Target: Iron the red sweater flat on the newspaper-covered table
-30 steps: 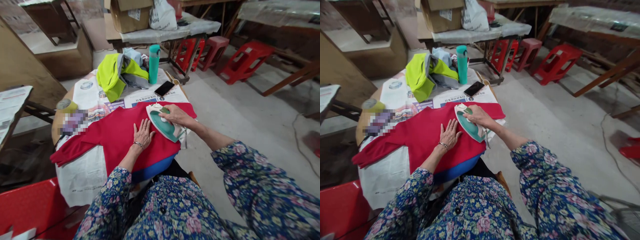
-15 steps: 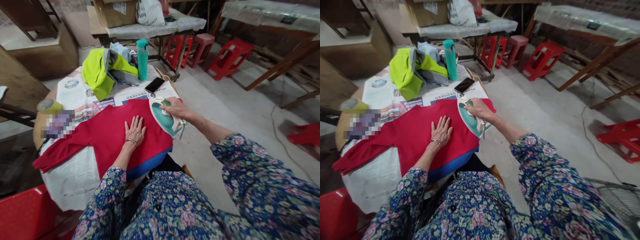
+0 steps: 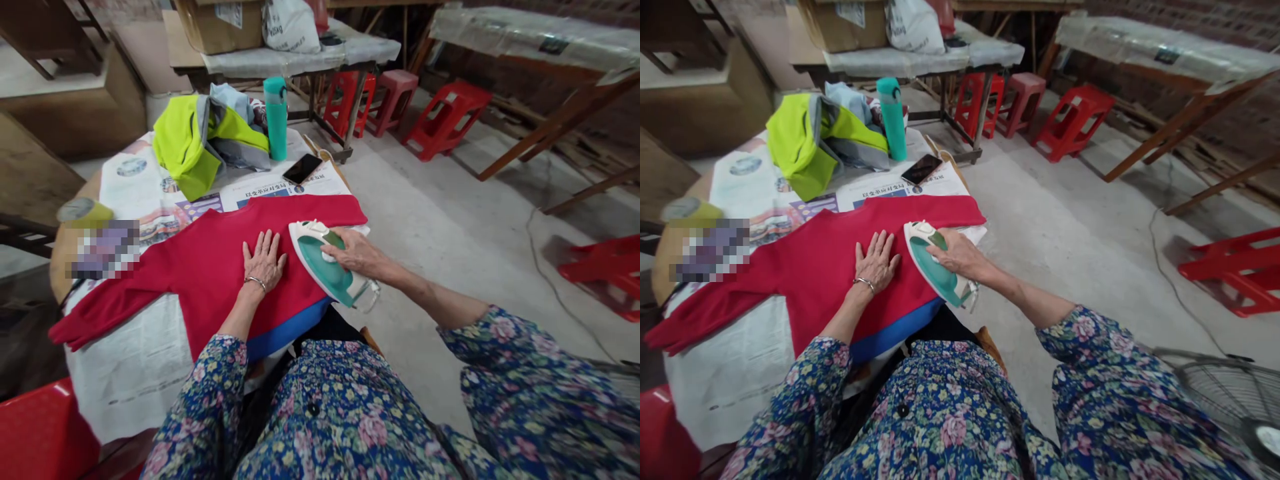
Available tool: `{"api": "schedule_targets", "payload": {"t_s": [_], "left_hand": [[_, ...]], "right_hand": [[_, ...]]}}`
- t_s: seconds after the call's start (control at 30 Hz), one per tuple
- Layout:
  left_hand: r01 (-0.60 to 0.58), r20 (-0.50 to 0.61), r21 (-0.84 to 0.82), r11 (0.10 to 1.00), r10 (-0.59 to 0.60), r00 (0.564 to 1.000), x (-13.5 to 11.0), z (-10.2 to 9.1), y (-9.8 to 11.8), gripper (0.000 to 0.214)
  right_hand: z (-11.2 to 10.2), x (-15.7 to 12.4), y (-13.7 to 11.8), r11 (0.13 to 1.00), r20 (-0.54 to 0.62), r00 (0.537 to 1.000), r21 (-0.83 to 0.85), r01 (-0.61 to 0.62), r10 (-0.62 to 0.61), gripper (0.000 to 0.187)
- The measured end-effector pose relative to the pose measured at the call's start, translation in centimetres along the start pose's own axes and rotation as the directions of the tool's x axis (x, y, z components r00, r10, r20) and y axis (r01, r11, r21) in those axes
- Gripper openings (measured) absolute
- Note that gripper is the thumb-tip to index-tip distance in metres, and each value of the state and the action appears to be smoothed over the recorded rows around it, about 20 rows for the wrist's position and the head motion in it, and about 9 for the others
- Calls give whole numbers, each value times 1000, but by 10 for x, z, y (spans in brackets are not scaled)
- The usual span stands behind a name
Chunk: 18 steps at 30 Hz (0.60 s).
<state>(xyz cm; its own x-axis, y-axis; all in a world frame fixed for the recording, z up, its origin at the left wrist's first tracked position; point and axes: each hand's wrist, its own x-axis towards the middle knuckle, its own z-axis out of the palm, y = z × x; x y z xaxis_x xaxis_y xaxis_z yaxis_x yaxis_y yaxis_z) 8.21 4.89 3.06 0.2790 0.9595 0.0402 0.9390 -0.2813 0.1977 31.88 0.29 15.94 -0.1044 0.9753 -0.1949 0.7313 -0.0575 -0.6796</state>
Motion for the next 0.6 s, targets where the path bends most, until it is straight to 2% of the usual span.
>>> {"api": "schedule_targets", "payload": {"t_s": [0.13, 0.23, 0.33, 0.4, 0.47, 0.6], "left_hand": [[8, 16, 2, 1000, -8, 1000, 1, -1, 3, 68], [5, 27, 11, 1000, -5, 1000, 2, -4, 4, 68], [1, 50, 13, 1000, -2, 999, 3, -7, 4, 67], [2, 50, 12, 1000, -3, 999, 3, -8, 4, 66], [4, 40, 11, 1000, -4, 999, 1, -7, 6, 65], [-2, 33, 8, 1000, 2, 999, -1, -2, 10, 64]], "right_hand": [[-12, 34, -1, 997, -132, 991, -81, -18, 7, 19], [-15, 37, 0, 990, -164, 986, -139, 12, -35, 23], [-12, 17, 3, 979, -142, 983, -184, 87, -114, 29], [-6, -5, 6, 974, -66, 985, -177, 145, -159, 29], [0, -28, 11, 973, 25, 985, -154, 172, -170, 27], [9, -69, 25, 978, 112, 978, -91, 188, -178, 38]]}}
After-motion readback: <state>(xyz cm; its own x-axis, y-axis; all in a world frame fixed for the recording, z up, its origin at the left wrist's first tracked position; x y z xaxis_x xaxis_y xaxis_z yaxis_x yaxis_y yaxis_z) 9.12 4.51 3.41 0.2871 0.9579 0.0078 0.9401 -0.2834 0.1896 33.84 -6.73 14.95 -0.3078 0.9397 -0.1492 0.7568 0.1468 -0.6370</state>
